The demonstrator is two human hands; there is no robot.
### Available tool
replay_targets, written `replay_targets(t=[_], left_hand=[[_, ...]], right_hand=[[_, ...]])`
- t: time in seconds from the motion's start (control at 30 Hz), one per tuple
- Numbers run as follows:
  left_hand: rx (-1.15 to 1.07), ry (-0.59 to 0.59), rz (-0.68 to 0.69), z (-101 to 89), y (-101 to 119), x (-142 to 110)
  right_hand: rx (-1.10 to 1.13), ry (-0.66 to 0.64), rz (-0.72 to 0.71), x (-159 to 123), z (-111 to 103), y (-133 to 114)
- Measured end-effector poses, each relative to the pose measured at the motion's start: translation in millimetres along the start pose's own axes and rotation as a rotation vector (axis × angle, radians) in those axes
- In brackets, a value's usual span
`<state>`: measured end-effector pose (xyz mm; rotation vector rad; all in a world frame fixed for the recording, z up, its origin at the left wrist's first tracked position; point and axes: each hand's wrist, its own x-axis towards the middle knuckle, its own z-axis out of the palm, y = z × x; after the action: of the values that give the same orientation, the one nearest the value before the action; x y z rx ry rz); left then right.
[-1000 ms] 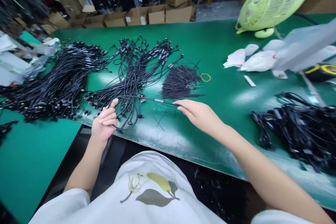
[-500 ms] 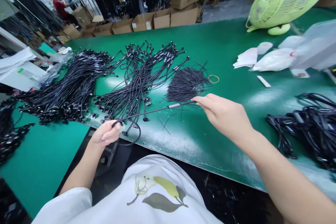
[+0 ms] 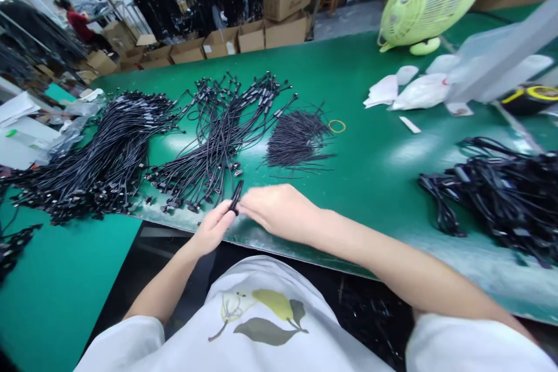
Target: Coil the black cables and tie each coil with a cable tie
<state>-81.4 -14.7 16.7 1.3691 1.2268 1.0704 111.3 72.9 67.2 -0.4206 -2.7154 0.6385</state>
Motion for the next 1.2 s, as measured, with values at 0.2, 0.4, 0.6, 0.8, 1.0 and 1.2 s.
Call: replay_targets(t=[0.2, 0.4, 0.6, 0.8, 1.0, 1.2], left_hand=[[-0.537, 0.101, -0.015, 11.4, 0.3, 10.3], [-0.742, 0.049, -0.188, 28.1, -9.6, 17.2], [-0.7, 0.102, -0.226, 28.1, -17.0, 10.0], [-0.343, 0.117, -0.1, 28.3, -17.6, 14.4], [-0.708, 0.166, -0.187, 22.8, -7.8, 14.4], [-0.831, 0.077, -0.33, 43.9, -21.6, 3.6]], right_hand=[[0.837, 0.502, 0.366, 20.7, 35.6, 26.3], [1.41, 0.622, 0.64, 13.7, 74.4, 21.7], [1.793, 0.403, 0.588, 5.7, 60.0, 17.6], [1.142, 0.762, 0.513, 18.3, 66.2, -0.8], [1.272, 0.666, 0.495, 21.6, 75.2, 10.9], [1.395, 0.84, 0.598, 20.7, 85.9, 6.6]])
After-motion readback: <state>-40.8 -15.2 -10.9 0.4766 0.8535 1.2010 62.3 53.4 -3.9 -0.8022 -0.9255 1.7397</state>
